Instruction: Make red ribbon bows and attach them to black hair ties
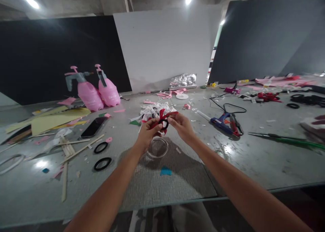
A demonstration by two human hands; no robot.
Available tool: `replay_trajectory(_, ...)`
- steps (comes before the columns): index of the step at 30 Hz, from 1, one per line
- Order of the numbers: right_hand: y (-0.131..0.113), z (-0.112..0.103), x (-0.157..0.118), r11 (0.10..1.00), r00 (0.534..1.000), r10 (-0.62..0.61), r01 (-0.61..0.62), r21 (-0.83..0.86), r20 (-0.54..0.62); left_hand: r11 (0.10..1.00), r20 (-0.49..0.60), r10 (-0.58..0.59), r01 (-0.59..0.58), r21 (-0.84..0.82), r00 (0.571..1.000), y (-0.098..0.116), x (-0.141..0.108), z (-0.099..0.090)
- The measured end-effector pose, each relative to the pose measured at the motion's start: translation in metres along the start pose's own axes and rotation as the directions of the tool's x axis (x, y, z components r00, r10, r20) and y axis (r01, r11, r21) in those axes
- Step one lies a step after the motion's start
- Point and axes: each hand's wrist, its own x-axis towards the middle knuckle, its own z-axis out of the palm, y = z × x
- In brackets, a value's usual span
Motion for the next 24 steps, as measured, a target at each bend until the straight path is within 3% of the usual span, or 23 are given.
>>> replay_trajectory(3, -0.005, 0.004, 0.000, 0.998, 0.999, 0.016, -0.013, 0.066, -0.045, 0.996, 0.025, -0.032, 0.030, 0.081, 0.999, -0.002, -0.002, -0.001)
replay_trajectory(12, -0.013, -0.001, -0.004, 0.996, 0.999, 0.017, -0.019, -0.084, -0.028, 0.993, 0.150, -0.100, 0.089, 0.079, 0.984, -0.005, -0.009, 0.000)
replay_trajectory(24, -0.001, -0.001, -0.009, 0.978, 0.997, -0.002, 0.017, -0.207, 0.073, 0.962, 0.040, -0.062, 0.049, 0.268, 0.997, -0.013, -0.001, -0.006)
